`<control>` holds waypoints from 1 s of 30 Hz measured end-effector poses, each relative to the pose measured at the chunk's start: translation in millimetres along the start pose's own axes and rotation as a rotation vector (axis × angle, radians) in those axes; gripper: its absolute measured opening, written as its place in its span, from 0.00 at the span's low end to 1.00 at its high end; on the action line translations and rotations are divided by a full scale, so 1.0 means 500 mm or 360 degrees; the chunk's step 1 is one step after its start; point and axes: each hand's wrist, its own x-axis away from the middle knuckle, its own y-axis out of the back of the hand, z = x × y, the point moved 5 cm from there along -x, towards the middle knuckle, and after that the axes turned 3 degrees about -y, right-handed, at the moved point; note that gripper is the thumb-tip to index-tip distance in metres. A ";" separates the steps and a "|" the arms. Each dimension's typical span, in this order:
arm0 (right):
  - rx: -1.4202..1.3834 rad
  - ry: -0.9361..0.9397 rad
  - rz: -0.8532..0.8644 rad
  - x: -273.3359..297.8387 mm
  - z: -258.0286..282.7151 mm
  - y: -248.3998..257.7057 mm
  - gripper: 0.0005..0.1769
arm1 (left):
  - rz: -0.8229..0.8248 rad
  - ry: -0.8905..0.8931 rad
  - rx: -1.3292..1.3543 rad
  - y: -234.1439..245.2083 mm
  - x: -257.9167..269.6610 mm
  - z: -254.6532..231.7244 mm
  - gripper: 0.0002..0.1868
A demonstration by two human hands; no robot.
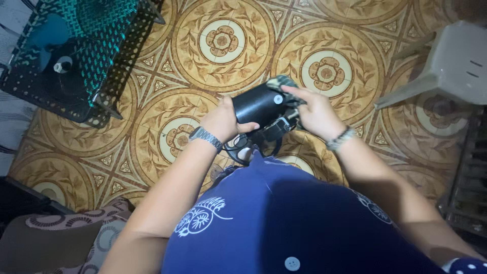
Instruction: The person assembles a table fan by attaching the motor housing, cage, blade, and securing the components with a nut. The person handles the fan parts and uses a cloth to wipe the motor housing during assembly.
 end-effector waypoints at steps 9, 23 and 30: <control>0.0855 0.0738 0.0334 -0.041 0.189 -0.150 0.19 | -0.0091 -0.0029 0.0181 -0.020 -0.014 0.021 0.57; 0.1019 0.0374 -0.0363 0.015 0.186 -0.176 0.23 | -0.0207 -0.0257 0.1236 -0.034 0.102 0.272 0.48; -0.0336 0.0012 0.0172 0.120 0.226 -0.317 0.15 | 0.0432 -0.0117 0.3071 0.024 0.212 0.301 0.24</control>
